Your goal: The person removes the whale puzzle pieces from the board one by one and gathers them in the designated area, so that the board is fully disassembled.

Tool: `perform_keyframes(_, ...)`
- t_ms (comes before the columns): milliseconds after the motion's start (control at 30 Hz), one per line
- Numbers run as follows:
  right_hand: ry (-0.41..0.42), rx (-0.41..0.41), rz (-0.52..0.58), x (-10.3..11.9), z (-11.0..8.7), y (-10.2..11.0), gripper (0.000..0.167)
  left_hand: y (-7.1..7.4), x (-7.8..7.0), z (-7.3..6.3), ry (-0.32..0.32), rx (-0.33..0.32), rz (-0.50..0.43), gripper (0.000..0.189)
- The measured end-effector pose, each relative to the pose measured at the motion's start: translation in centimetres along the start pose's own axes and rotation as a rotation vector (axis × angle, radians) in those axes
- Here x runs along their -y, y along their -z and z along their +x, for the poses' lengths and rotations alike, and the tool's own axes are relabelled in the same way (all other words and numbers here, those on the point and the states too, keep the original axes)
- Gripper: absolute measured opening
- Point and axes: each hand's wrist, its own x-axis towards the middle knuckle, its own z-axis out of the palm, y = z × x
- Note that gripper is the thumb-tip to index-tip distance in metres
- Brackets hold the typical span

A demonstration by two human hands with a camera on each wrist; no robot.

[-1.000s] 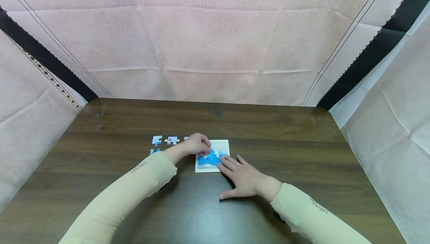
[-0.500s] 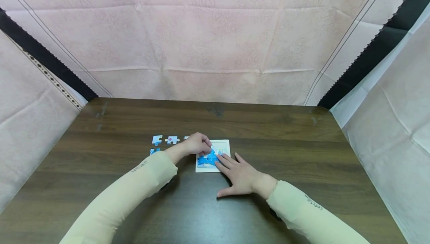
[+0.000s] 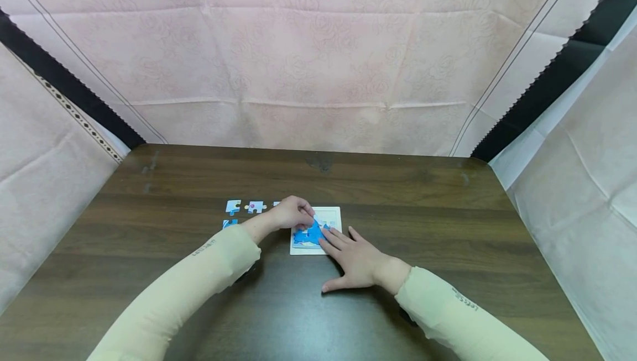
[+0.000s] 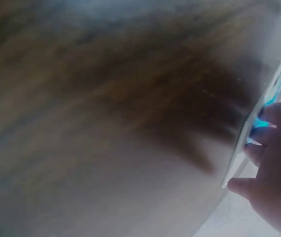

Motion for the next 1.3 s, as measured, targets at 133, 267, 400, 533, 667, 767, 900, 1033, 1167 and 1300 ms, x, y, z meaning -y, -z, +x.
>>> perform_keyframes(133, 0.02, -0.021, -0.013, 0.3, 0.0, 0.1, 0.09, -0.1, 0.0, 0.1, 0.008, -0.003, -0.016, 0.016)
perform_keyframes(267, 0.078, -0.043, -0.04, 0.8, 0.1, -0.1, 0.09, -0.1, 0.1, 0.2, 0.008, 0.002, -0.027, 0.014)
perform_keyframes(400, 0.089, -0.036, -0.064, 1.0, 0.2, -0.5, 0.09, -0.1, 0.1, 0.2, 0.0, 0.011, -0.025, 0.011)
perform_keyframes(533, 0.074, -0.013, -0.058, 1.0, 0.2, -0.6, 0.09, -0.2, 0.1, 0.3, 0.005, 0.011, -0.034, 0.014)
perform_keyframes(667, 0.067, 0.002, -0.036, 1.0, 0.2, -0.5, 0.089, -0.1, 0.2, 0.1, -0.012, 0.01, -0.038, 0.015)
perform_keyframes(767, 0.059, 0.021, -0.008, 1.1, 0.2, -0.2, 0.089, 0.0, 0.3, 0.0, -0.02, 0.017, -0.058, 0.016)
perform_keyframes(900, 0.044, 0.056, 0.033, 1.2, 0.3, 0.3, 0.087, 0.1, 0.4, 0.0, -0.013, 0.024, -0.091, 0.017)
perform_keyframes(1033, 0.029, 0.07, 0.065, 1.3, 0.3, 0.7, 0.086, 0.2, 0.4, 0.1, -0.005, 0.028, -0.109, 0.017)
perform_keyframes(1167, 0.007, 0.06, 0.055, 1.0, -0.1, 0.7, 0.087, 0.2, 0.4, 0.2, -0.005, 0.037, -0.118, 0.017)
perform_keyframes(1300, -0.008, 0.055, 0.048, 0.8, -0.3, 0.7, 0.088, 0.2, 0.4, 0.2, -0.003, 0.034, -0.106, 0.016)
